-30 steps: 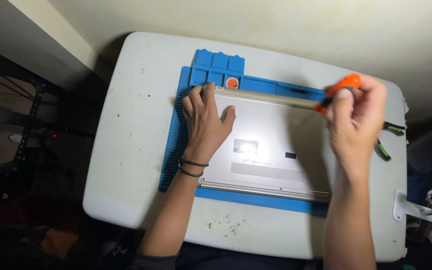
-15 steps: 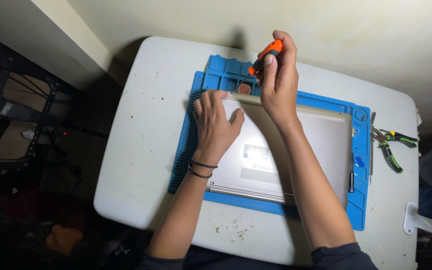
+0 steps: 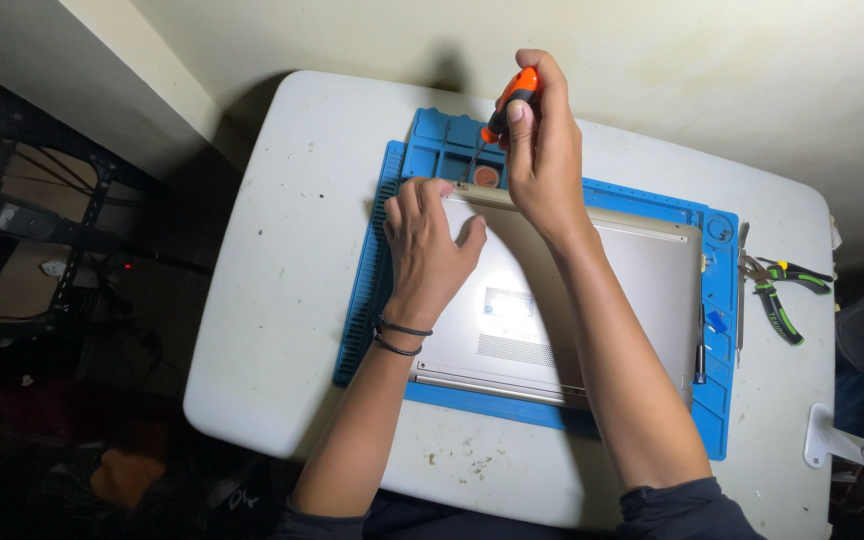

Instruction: The person is using a screwdriver to remove the screws from the bottom panel of a laptop on a repair mat.

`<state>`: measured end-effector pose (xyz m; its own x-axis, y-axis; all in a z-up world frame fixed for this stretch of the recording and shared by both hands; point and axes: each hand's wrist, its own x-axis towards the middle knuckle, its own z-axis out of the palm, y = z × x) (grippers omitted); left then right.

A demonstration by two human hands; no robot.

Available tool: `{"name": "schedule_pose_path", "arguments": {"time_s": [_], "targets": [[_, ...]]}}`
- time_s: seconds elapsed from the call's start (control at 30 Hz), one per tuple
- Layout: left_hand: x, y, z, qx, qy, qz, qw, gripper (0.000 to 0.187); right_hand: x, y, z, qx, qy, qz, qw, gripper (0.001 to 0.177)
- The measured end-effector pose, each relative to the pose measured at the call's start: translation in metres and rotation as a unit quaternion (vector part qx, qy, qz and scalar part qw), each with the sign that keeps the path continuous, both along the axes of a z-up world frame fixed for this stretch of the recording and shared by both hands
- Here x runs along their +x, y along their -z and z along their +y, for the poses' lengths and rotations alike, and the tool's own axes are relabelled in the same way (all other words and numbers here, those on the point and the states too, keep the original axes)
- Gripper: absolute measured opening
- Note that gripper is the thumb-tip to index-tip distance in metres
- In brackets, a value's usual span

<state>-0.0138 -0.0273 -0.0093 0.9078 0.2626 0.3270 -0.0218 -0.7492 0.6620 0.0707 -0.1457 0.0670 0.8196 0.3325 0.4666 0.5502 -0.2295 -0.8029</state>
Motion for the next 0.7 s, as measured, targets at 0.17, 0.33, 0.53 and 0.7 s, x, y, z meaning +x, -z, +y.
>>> {"name": "schedule_pose_path", "arguments": {"time_s": [0.17, 0.33, 0.53, 0.7], "targets": [[0.0, 0.002, 0.0, 0.01, -0.001, -0.007, 1.0, 0.044, 0.003, -0.01, 0.002, -0.044, 0.001, -0.004, 0.999, 0.048], [0.002, 0.002, 0.001, 0.015, 0.0, -0.009, 1.0, 0.044, 0.004, -0.009, 0.002, -0.042, 0.009, -0.016, 0.999, 0.048], [-0.001, -0.001, -0.001, 0.015, -0.001, 0.002, 1.0, 0.042, 0.004, -0.021, 0.012, -0.075, -0.007, 0.08, 0.994, 0.035], [-0.002, -0.012, 0.001, -0.061, 0.02, 0.039, 0.997, 0.05, 0.017, 0.064, 0.019, -0.108, 0.019, -0.027, 0.994, 0.016]]}}
